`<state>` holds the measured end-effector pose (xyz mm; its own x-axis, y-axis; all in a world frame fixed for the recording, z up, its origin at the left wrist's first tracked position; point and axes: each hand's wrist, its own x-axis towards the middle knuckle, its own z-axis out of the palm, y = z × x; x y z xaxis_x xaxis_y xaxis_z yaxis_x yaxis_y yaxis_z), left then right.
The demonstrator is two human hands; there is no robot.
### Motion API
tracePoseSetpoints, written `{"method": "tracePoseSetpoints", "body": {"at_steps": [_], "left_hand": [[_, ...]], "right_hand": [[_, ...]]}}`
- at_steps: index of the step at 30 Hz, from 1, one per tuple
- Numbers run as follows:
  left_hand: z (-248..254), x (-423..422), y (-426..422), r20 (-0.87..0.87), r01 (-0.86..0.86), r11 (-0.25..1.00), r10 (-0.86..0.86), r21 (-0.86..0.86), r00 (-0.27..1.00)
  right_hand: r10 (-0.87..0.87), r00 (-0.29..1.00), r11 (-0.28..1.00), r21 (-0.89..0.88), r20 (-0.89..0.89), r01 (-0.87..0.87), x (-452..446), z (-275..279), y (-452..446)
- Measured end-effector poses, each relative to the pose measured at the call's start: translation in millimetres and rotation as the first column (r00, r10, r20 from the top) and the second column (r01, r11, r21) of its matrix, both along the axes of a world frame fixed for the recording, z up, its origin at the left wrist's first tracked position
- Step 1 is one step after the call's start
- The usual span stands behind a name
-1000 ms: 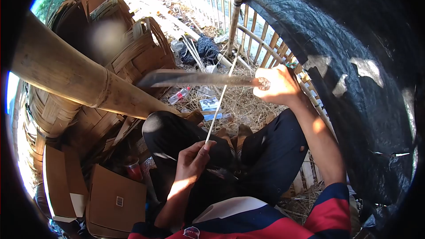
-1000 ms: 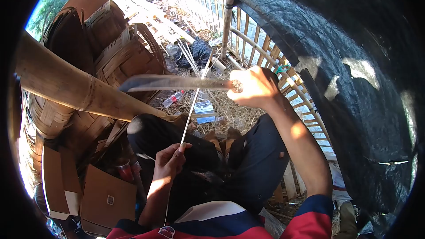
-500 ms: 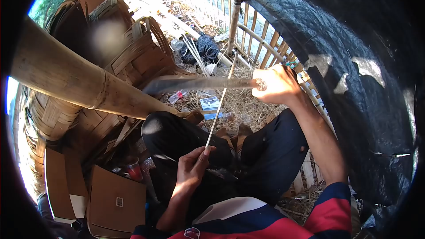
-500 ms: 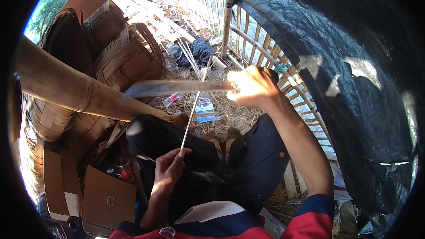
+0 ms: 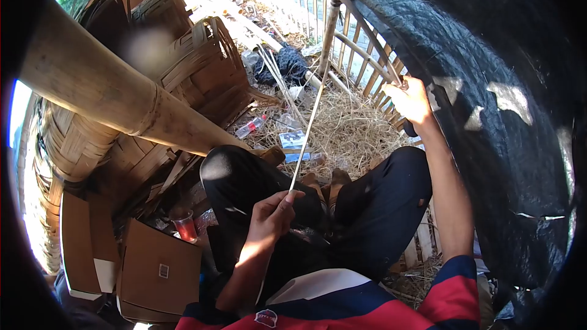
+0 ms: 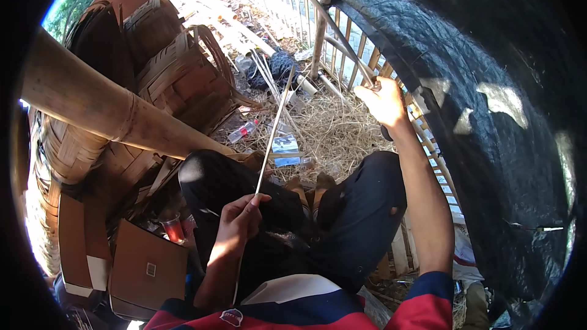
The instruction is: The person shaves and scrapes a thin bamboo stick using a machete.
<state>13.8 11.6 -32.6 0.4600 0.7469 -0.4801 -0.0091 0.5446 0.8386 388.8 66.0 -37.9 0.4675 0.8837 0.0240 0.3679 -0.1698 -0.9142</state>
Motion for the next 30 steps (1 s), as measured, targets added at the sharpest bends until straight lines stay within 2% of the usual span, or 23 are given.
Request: {"method": "tracePoseSetpoints", "body": {"at_steps": [2, 5, 6, 8, 10, 14, 15, 19, 21, 26, 28, 30], "left_hand": [[1.5, 2.7, 6.8, 0.014, 0.012, 1.000, -0.012, 0.027, 1.000], [5.4, 7.0, 15.6, 0.019, 0.026, 0.999, -0.026, 0.043, 0.999], [7.9, 8.7, 18.2, 0.046, 0.023, 0.999, -0.025, 0.042, 0.999], [12.8, 11.8, 21.4, 0.070, 0.017, 0.999, -0.021, 0.045, 0.997], [17.1, 17.8, 22.1, 0.112, 0.025, 0.997, -0.033, 0.068, 0.993], [19.2, 27.3, 18.4, 0.091, 0.017, 0.997, -0.024, 0.080, 0.996], [18.8, 28.7, 17.7, 0.087, 0.020, 0.995, -0.029, 0.102, 0.996], [35.1, 35.9, 16.7, 0.026, -0.042, 0.991, 0.039, 0.124, 0.999], [33.4, 34.6, 16.4, 0.009, -0.066, 0.988, 0.065, 0.138, 0.998], [20.4, 35.6, 12.5, -0.034, -0.090, 0.975, 0.099, 0.202, 0.995], [23.8, 41.5, 7.7, 0.049, -0.179, 0.970, 0.173, 0.164, 0.984], [24.1, 36.5, 9.5, 0.021, -0.134, 0.977, 0.132, 0.167, 0.991]], "right_hand": [[0.007, 1.000, 0.999, 0.047, -0.005, -0.007, -5.3, 3.0, -2.6], [0.117, 0.965, 0.982, 0.119, 0.234, -0.148, -25.4, 24.1, -10.3], [0.133, 0.967, 0.987, 0.060, 0.216, -0.149, -38.7, 35.5, -13.5], [0.224, 0.944, 0.965, 0.081, 0.242, -0.250, -57.8, 45.5, -9.9], [0.318, 0.876, 0.947, -0.069, 0.364, -0.315, -73.5, 56.3, -10.0], [0.474, 0.774, 0.864, -0.054, 0.420, -0.500, -106.7, 61.7, -8.8], [0.411, 0.689, 0.881, -0.066, 0.597, -0.469, -114.1, 59.3, -9.2], [0.496, 0.602, 0.842, -0.177, 0.626, -0.509, -127.5, 68.1, -14.4], [0.302, 0.518, 0.811, 0.070, 0.800, -0.581, -129.1, 57.5, -14.3], [0.328, 0.458, 0.812, 0.002, 0.826, -0.584, -132.4, 50.9, -22.6], [0.343, 0.426, 0.804, -0.027, 0.837, -0.594, -130.1, 47.8, -24.4], [0.368, 0.414, 0.805, -0.062, 0.833, -0.589, -123.0, 47.1, -21.7]]}}
